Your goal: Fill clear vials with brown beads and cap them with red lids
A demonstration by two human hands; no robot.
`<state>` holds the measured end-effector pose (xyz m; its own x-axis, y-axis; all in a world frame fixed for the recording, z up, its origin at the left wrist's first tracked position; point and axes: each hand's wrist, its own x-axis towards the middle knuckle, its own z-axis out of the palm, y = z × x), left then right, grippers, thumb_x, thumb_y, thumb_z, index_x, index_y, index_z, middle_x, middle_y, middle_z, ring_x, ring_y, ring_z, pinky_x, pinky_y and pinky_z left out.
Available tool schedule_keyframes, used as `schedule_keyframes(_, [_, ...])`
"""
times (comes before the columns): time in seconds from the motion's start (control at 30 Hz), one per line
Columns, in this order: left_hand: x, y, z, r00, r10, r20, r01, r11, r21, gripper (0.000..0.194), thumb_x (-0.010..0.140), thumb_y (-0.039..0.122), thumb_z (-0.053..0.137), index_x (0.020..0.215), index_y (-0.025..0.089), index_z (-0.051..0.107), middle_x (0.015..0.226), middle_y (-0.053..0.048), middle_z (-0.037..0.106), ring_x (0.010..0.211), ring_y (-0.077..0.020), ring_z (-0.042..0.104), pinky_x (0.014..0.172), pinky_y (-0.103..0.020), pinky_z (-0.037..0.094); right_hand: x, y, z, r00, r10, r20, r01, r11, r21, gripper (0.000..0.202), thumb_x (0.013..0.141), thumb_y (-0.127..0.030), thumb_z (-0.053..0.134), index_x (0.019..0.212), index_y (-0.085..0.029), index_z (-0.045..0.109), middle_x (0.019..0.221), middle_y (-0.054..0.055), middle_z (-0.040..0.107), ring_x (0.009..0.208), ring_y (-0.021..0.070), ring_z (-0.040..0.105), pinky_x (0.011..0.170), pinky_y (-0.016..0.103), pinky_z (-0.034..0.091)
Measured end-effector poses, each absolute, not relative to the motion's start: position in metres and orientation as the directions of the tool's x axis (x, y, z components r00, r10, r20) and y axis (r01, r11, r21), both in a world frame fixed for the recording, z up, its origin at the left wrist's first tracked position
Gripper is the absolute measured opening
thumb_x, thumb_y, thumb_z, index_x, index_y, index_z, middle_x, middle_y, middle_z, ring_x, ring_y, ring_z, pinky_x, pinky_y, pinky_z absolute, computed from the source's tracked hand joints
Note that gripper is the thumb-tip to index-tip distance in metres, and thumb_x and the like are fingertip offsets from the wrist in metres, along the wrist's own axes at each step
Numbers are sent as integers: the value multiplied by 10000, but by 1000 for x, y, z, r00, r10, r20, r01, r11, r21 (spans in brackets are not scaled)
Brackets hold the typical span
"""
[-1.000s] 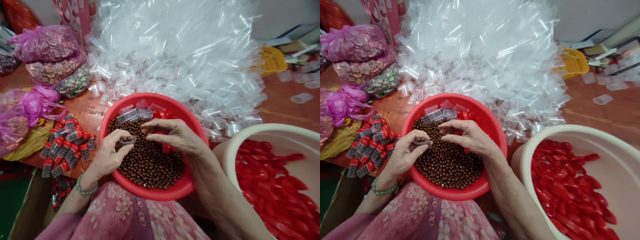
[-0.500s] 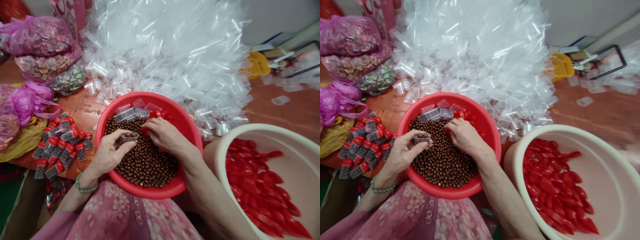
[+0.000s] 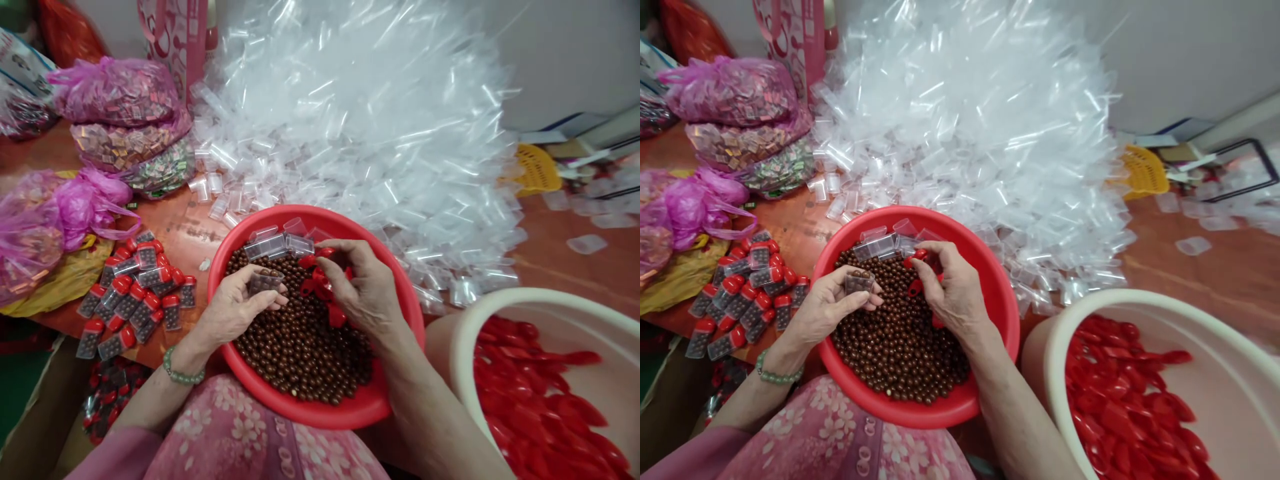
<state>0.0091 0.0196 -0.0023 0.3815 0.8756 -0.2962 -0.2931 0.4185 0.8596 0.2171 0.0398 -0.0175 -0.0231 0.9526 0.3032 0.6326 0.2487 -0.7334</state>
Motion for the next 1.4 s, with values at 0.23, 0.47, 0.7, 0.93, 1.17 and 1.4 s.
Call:
schedule_keyframes(0.23, [9,18,-3,436,843,-316,-313,471,825,393,742,359,780,1005,117,619,999,-79,693,902,-158,693,820,-272,537,194,37,1,158,987,-37,-139,-14,-990,243,789,-389,723,850,-222,558,684,-29,679,455,79,548,443,187,431])
schedule_keyframes(0.47, [11,19,-1,458,822,-339,-360,520,775,469,667,421,837,948,126,605,899,-34,674,810,-136,678,792,-278,545,174,32,-8,191,948,256,290,195,-937,145,804,-292,705,826,-217,583,661,-26,655,523,113,613,507,223,504])
schedule_keyframes(0.7, [12,19,-2,419,837,-352,-406,520,751,490,653,411,847,984,142,605,960,-25,659,854,-130,640,818,-294,559,182,30,-14,-316,646,694,642,685,-345,168,881,-104,572,999,-220,604,838,50,715,726,153,696,633,233,569])
schedule_keyframes(0.93, [10,20,-3,392,865,-313,-417,470,778,480,690,407,822,1020,135,606,988,-39,668,902,-124,610,856,-254,514,191,30,-8,-525,616,587,494,783,-378,259,902,-209,587,1160,-199,607,983,112,680,869,186,686,736,285,604])
schedule_keyframes(1.17, [8,21,-4,459,831,-314,-400,509,762,430,702,405,810,975,150,598,928,-22,638,841,-129,610,784,-278,535,202,29,0,-506,745,435,419,653,-631,211,882,-212,627,1088,-243,662,968,70,714,846,172,698,737,278,590])
schedule_keyframes(1.4, [10,23,1,458,828,-322,-190,445,875,337,752,375,756,938,136,607,898,-49,667,814,-131,631,736,-244,477,204,32,7,-175,958,229,313,275,-909,135,814,-303,705,941,-268,734,834,19,738,755,187,683,724,335,567])
